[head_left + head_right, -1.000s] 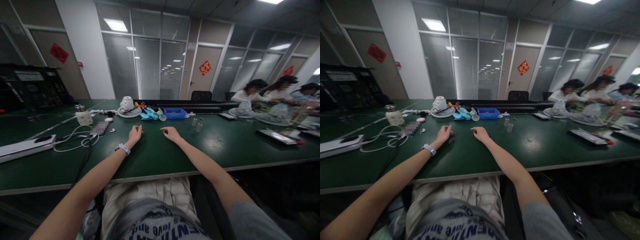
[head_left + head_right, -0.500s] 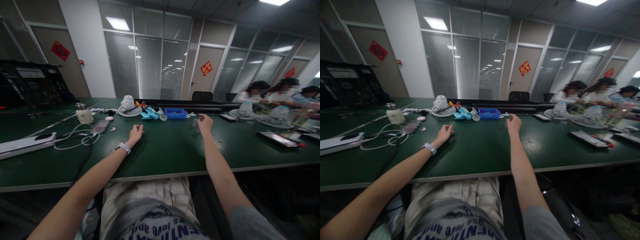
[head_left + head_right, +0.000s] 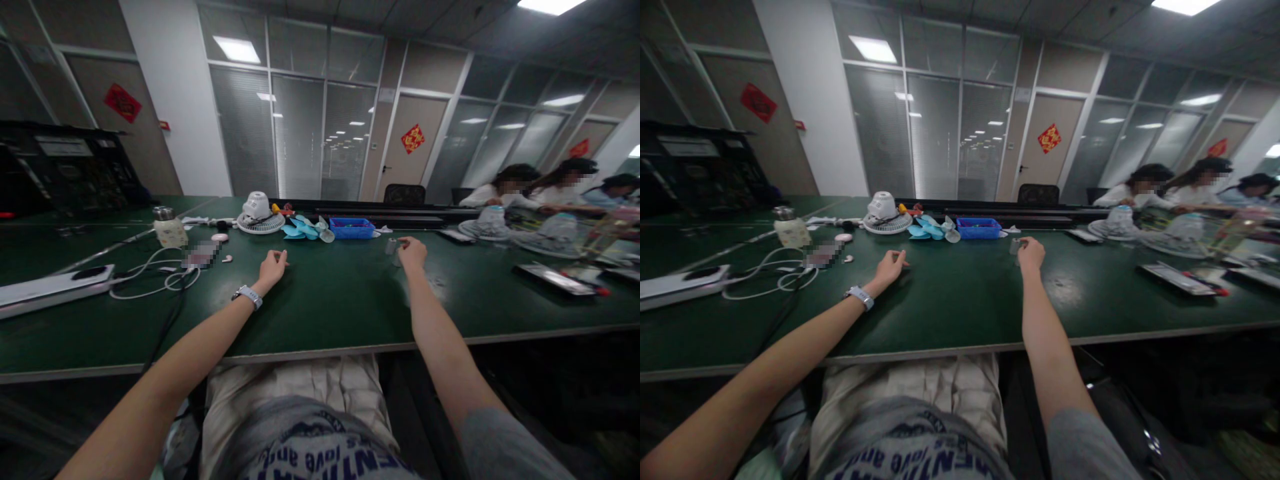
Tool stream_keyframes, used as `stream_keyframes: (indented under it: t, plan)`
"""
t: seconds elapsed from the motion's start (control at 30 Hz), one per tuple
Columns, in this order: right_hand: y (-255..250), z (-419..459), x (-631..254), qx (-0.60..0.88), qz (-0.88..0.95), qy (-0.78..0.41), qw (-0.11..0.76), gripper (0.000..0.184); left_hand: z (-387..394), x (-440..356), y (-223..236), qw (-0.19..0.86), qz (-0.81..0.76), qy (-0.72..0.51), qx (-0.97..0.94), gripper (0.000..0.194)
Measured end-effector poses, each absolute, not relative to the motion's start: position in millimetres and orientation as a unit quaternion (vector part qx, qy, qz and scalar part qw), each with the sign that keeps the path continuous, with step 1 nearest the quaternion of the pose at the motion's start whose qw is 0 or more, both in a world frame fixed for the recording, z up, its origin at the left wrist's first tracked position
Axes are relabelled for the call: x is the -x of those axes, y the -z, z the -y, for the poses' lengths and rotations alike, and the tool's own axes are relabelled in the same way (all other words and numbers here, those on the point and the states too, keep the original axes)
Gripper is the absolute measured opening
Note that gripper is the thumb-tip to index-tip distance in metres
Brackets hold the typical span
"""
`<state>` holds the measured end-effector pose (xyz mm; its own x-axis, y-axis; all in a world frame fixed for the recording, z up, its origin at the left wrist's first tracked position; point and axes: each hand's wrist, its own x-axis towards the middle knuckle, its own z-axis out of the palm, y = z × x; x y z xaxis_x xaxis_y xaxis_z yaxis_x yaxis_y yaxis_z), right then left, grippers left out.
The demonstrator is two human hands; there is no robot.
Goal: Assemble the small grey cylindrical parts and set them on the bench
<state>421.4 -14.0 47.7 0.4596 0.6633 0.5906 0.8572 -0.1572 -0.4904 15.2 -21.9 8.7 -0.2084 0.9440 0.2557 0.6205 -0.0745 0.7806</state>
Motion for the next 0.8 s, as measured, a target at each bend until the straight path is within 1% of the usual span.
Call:
stream_keyframes:
  t: [0.17,0.37,0.63,0.8]
  plan:
    - [-45.0,13.4,-420.9,0.738,0.506,0.131,0.427,0.036,21.7,-14.7,-9.0,0.195,-0.652,-0.421,-0.600,0.036]
    - [-45.1,15.2,-420.6,0.753,0.503,0.103,0.412,0.036,22.8,-14.5,-10.0,0.202,-0.650,-0.419,-0.600,0.037]
    - [-48.2,16.6,-421.0,0.766,0.478,0.112,0.415,0.033,24.6,-14.8,-10.2,0.203,-0.648,-0.420,-0.603,0.037]
    - [-49.5,17.2,-417.4,0.786,0.465,0.101,0.393,0.030,24.2,-15.8,-10.0,0.198,-0.652,-0.415,-0.603,0.036]
